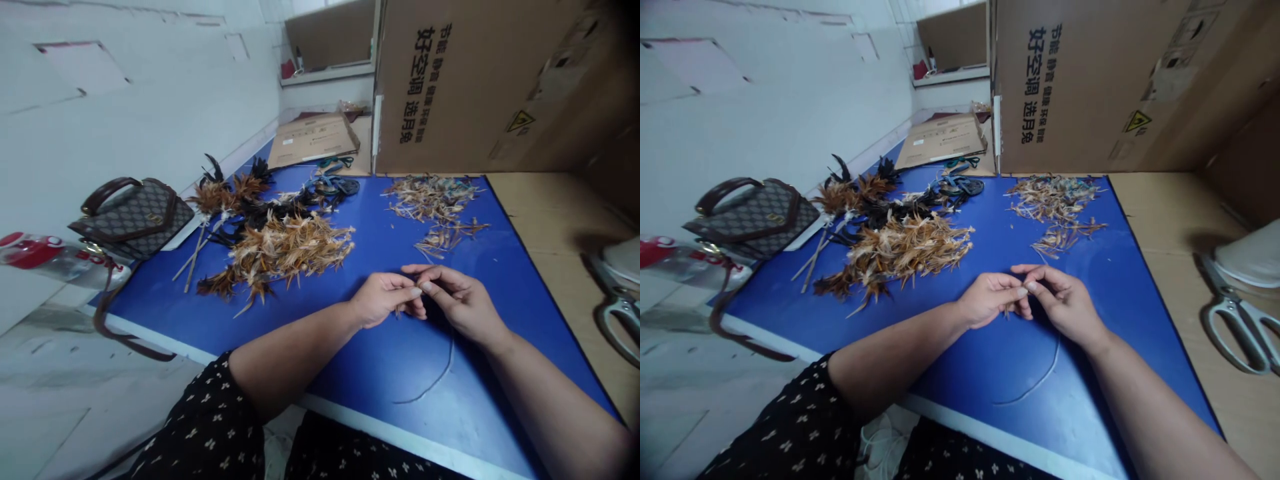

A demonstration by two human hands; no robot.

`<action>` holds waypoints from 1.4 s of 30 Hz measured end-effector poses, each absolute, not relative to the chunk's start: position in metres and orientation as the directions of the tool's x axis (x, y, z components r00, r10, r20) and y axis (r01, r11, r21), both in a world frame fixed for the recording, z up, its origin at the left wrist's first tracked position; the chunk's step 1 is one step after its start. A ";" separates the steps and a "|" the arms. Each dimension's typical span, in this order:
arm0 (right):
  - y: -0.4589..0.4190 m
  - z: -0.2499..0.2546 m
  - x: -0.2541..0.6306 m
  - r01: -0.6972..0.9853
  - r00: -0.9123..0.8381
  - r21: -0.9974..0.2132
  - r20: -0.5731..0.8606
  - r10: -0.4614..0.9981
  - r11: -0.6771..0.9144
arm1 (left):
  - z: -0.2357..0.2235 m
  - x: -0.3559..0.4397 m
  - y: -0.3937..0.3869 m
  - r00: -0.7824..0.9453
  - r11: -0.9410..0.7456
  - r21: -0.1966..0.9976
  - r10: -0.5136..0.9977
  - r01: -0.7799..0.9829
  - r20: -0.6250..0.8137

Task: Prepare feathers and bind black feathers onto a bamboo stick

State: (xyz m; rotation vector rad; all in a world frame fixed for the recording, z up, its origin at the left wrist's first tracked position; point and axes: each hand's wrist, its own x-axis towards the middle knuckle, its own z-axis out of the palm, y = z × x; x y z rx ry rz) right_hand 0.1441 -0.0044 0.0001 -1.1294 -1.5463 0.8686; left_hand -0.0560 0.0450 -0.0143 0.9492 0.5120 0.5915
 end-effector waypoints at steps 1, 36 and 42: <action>-0.005 0.001 0.142 0.248 -0.073 -0.916 0.306 0.949 0.315 | -0.014 -0.056 0.045 0.727 0.432 0.871 0.672 -0.233 -0.139; -0.003 0.021 0.207 0.565 0.306 -0.825 0.235 0.923 0.023 | -0.016 -0.045 0.047 0.476 0.314 0.849 0.875 -0.426 -0.084; -0.015 0.007 0.166 0.576 0.253 -0.815 0.256 0.933 0.068 | -0.015 -0.040 0.040 0.414 0.174 0.871 0.909 -0.460 0.037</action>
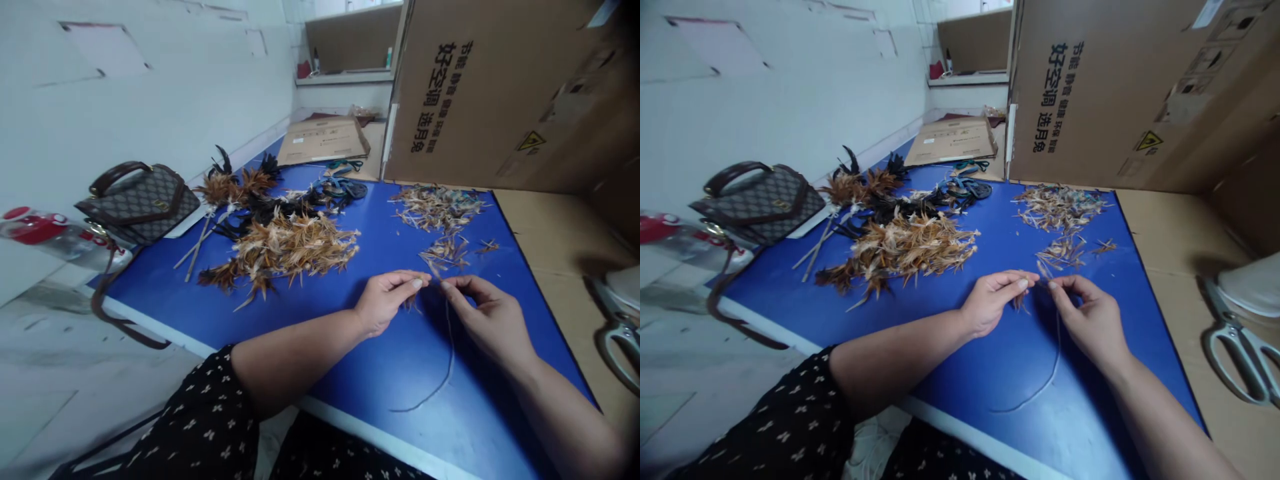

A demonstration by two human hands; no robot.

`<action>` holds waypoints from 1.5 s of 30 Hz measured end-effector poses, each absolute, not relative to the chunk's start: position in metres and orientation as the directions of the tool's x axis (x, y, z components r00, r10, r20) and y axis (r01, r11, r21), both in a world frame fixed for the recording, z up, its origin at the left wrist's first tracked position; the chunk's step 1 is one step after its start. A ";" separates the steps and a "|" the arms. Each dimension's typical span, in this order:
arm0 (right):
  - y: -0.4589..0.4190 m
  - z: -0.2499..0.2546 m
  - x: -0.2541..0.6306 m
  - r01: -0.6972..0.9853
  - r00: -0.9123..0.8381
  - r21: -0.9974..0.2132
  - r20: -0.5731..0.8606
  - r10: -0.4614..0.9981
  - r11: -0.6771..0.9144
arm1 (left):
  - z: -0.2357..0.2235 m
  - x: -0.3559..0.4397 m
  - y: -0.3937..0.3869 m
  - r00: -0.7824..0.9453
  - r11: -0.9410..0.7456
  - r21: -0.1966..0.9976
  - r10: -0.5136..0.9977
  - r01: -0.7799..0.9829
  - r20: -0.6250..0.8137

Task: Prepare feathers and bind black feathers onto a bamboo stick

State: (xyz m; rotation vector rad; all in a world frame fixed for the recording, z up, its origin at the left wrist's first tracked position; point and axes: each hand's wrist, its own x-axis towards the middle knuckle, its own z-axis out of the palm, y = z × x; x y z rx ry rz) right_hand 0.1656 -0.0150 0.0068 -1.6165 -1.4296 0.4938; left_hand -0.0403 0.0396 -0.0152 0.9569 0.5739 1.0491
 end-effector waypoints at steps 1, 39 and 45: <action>-0.015 0.005 0.161 0.585 0.230 -0.806 0.274 0.934 0.092 | -0.015 -0.040 0.039 0.411 0.163 0.867 0.910 -0.471 0.052; -0.027 0.007 0.164 0.714 0.065 -0.587 0.597 0.799 0.381 | -0.014 -0.048 0.045 0.565 0.425 0.739 0.822 -0.523 -0.072; -0.029 0.005 0.149 0.639 -0.022 -0.625 0.567 0.824 0.447 | -0.006 -0.049 0.042 0.602 0.436 0.733 0.797 -0.522 -0.044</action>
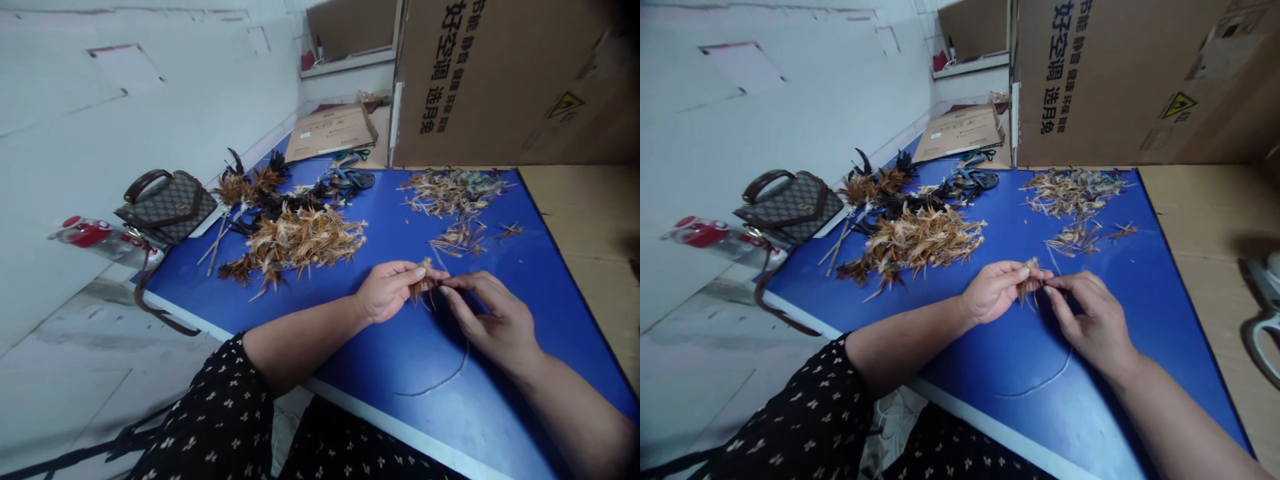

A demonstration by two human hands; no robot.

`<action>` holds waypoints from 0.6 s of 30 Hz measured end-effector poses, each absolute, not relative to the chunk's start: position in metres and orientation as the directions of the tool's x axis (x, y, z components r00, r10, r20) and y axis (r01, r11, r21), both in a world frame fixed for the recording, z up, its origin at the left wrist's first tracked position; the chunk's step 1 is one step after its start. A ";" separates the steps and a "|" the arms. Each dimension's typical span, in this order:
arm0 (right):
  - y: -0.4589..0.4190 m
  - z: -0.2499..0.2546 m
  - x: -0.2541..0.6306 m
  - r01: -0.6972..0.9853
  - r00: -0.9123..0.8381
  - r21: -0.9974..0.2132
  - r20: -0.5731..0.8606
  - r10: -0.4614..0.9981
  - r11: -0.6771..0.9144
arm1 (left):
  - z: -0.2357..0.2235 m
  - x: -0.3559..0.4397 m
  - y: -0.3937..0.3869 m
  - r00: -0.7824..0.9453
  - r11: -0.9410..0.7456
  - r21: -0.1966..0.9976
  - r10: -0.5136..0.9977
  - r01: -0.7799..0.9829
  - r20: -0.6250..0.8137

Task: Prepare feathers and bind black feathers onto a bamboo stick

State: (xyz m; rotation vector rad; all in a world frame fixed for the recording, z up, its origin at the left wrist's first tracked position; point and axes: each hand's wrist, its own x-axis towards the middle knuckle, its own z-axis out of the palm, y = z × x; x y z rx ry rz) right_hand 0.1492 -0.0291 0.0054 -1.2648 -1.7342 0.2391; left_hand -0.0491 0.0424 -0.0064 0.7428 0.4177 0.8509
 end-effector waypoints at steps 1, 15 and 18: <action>-0.030 0.005 0.149 0.630 -0.027 -0.635 0.558 0.829 0.448 | -0.006 -0.050 0.043 0.604 0.443 0.729 0.795 -0.522 -0.051; -0.033 0.013 0.160 0.332 -0.046 -0.909 0.250 0.967 0.251 | -0.006 -0.065 0.049 0.827 0.607 0.713 0.558 -0.352 -0.067; -0.034 0.013 0.158 0.372 -0.011 -0.892 0.273 0.962 0.258 | -0.007 -0.065 0.049 0.817 0.585 0.728 0.573 -0.356 -0.060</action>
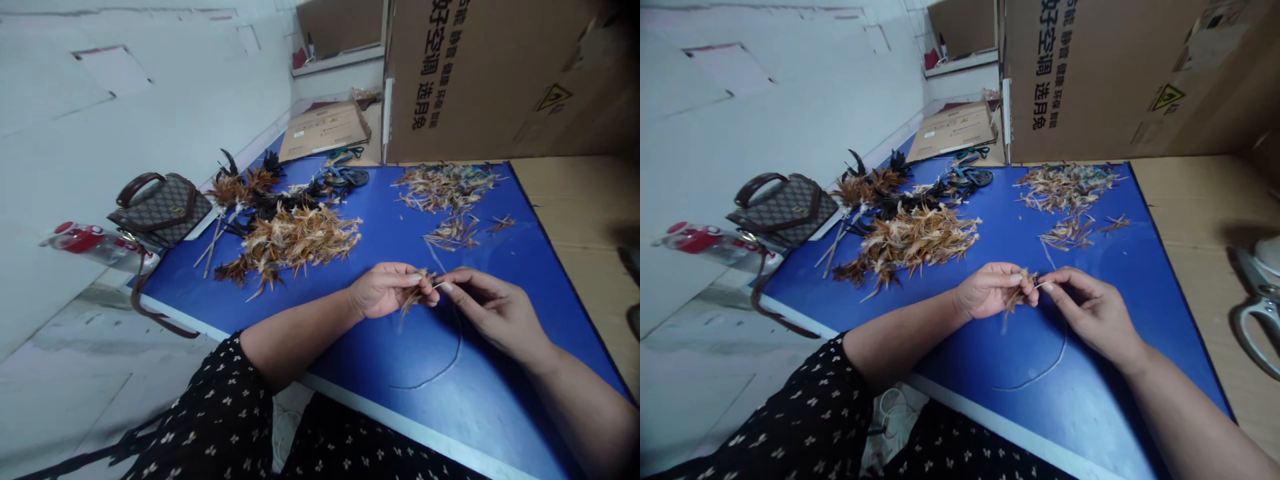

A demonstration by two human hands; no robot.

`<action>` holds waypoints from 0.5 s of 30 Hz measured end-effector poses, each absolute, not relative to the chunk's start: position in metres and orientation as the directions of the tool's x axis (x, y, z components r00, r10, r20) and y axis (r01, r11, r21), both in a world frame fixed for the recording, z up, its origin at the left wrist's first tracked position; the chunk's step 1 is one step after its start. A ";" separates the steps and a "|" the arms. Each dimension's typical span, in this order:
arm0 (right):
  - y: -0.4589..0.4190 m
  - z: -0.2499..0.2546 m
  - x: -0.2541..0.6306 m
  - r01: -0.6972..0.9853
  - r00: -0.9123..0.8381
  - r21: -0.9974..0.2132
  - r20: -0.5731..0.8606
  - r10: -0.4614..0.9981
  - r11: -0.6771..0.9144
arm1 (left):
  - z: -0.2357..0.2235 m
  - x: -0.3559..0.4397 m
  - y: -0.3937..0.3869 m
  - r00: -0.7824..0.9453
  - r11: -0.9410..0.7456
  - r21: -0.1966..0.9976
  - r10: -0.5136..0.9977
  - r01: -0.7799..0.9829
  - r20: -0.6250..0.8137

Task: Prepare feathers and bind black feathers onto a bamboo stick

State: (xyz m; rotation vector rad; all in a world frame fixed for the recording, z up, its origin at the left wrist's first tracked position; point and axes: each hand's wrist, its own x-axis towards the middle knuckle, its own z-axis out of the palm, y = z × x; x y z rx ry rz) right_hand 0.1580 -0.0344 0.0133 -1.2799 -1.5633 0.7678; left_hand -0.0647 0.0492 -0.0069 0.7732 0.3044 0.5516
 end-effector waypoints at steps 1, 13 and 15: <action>-0.034 0.012 0.160 0.390 0.026 -0.886 0.281 0.959 0.249 | -0.006 -0.064 0.049 0.810 0.580 0.728 0.583 -0.366 -0.056; -0.023 0.006 0.186 0.690 0.119 -0.675 0.463 0.879 0.262 | -0.008 -0.062 0.050 0.782 0.565 0.726 0.621 -0.392 -0.060; -0.028 0.010 0.176 0.551 0.050 -0.796 0.331 0.942 0.251 | -0.009 -0.062 0.050 0.801 0.571 0.735 0.595 -0.366 -0.063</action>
